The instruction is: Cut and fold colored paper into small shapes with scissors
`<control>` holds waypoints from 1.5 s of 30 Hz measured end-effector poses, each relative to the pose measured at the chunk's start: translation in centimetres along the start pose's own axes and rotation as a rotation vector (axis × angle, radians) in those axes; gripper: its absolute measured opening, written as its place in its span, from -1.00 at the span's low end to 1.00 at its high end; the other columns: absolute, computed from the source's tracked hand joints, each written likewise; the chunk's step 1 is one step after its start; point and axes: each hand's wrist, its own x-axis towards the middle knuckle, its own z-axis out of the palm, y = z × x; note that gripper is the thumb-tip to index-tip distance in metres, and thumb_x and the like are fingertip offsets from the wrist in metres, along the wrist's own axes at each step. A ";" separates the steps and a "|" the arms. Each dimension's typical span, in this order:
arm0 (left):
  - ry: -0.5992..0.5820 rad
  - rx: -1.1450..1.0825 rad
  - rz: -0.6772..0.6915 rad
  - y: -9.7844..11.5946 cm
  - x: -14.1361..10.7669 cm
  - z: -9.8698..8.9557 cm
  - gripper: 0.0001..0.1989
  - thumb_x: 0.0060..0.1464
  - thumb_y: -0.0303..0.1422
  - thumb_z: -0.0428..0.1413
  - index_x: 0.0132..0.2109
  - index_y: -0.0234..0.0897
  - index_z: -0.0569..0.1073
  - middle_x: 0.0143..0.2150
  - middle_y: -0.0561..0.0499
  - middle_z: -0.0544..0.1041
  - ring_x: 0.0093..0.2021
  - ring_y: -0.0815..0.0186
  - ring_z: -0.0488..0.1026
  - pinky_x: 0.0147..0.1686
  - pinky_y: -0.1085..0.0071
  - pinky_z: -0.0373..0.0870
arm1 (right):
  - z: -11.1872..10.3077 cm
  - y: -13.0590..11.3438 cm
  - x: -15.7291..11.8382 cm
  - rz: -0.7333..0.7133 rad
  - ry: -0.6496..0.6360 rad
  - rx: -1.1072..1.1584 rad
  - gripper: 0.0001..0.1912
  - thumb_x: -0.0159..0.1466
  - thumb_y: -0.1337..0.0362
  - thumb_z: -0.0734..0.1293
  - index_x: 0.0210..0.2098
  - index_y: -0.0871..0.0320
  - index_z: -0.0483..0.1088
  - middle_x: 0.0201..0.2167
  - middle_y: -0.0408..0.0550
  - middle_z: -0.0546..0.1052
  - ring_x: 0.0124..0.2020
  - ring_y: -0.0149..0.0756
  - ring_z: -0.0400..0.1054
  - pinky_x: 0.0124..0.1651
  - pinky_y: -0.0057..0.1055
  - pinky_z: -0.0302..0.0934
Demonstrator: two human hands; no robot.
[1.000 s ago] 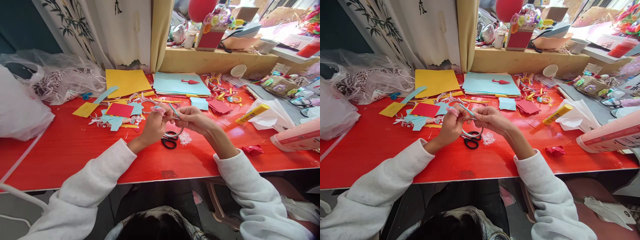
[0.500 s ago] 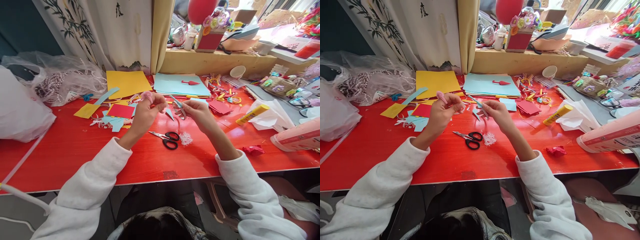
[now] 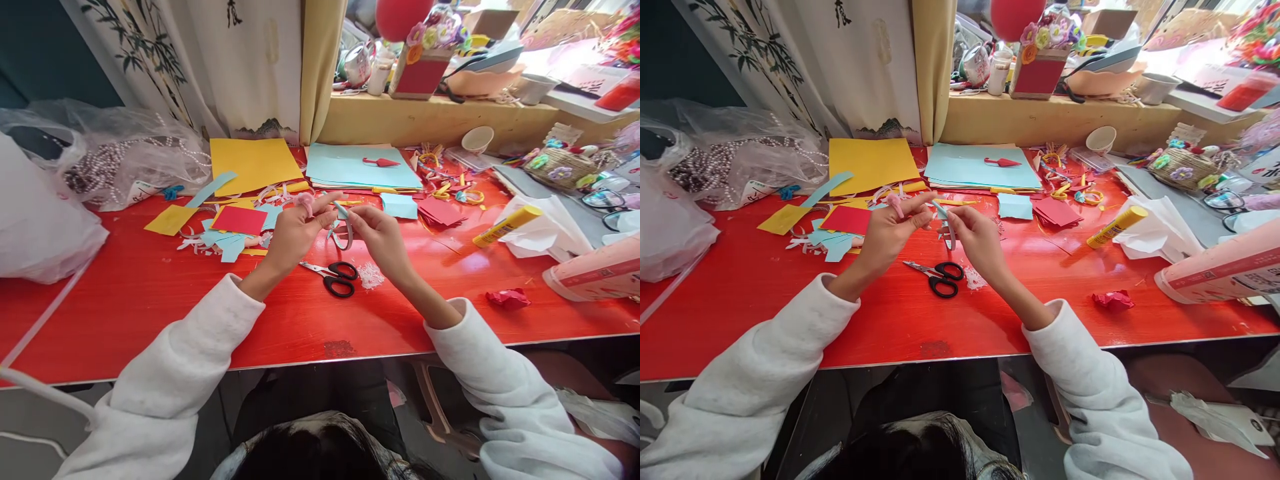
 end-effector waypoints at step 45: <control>0.054 0.066 -0.078 0.2 0.1 0.3 -0.89 0.08 -0.37 0.17 -0.30 -0.24 0.60 -0.32 0.04 0.59 -0.23 0.34 0.47 -0.09 0.39 0.36 | 0.3 -0.2 -0.5 -0.017 0.042 -0.062 -0.66 0.24 -0.04 0.30 -0.25 0.12 0.40 -0.37 -0.13 0.55 -0.30 -0.32 0.54 -0.23 -0.37 0.44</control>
